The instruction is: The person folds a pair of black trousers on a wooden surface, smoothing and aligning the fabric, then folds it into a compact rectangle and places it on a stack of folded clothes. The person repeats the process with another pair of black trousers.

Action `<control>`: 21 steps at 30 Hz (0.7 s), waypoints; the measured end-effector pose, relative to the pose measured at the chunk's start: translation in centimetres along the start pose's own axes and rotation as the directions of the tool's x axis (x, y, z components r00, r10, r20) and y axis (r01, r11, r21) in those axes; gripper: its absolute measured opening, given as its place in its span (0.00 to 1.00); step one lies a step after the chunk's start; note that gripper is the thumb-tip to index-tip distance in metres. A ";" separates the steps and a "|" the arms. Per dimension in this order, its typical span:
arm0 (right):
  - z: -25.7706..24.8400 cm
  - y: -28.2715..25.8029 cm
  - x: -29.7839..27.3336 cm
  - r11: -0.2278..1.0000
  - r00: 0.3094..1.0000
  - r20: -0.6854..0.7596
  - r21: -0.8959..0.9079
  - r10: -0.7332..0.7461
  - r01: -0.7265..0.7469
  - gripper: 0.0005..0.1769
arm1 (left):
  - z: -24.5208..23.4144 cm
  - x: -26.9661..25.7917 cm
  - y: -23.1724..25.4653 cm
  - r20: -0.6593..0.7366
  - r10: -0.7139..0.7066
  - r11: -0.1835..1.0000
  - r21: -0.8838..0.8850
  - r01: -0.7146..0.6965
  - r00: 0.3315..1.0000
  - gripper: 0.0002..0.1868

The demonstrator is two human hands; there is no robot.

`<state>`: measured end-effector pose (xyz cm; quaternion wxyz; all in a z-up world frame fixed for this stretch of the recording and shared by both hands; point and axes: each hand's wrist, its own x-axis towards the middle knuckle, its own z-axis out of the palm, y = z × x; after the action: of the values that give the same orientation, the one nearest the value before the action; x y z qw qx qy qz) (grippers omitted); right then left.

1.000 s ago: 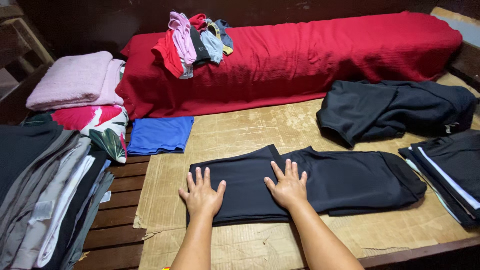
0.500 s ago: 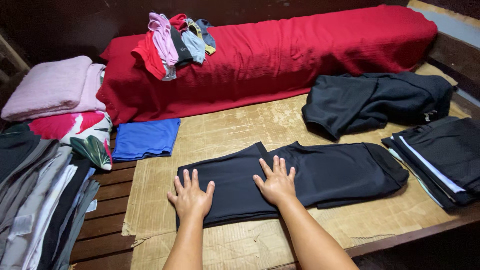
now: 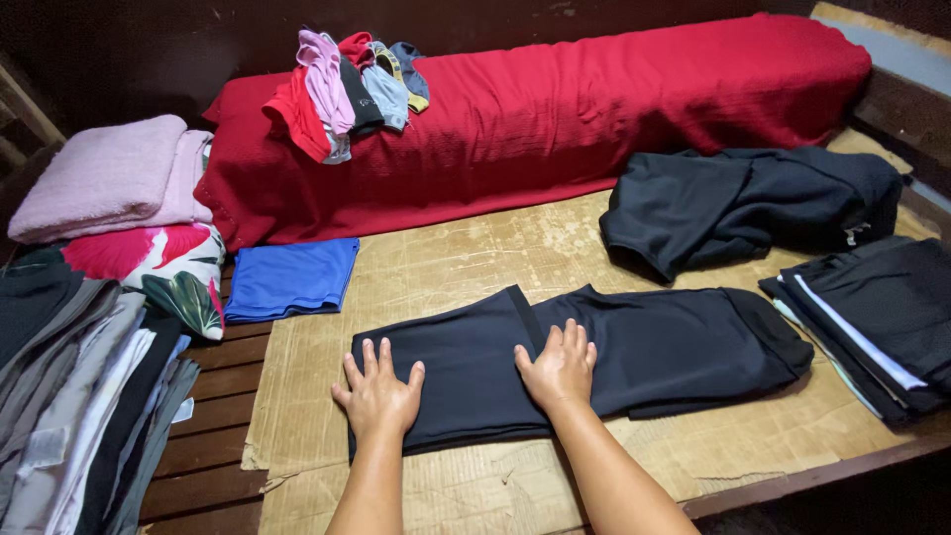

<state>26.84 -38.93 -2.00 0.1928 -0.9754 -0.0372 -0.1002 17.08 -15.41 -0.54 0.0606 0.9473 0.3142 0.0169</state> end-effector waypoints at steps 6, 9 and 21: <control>0.1 0.5 -0.4 0.984 0.985 -0.122 0.121 -0.117 0.132 0.28 | 0.0 -0.1 0.1 -0.006 -0.004 1.000 -0.003 0.004 1.000 0.43; -0.5 0.2 0.0 0.987 0.998 0.013 0.151 -0.059 0.057 0.26 | -0.1 -0.1 0.1 -0.007 -0.005 1.000 -0.009 0.005 1.000 0.43; -2.3 1.3 1.9 0.584 0.899 0.322 0.806 -0.298 -0.095 0.40 | 0.7 0.2 -0.2 -0.026 0.003 1.000 -0.001 -0.003 1.000 0.43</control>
<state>28.43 -40.95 -0.04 0.5935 -0.7742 -0.1766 0.1310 17.17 -15.20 -1.22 0.0571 0.9474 0.3136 0.0293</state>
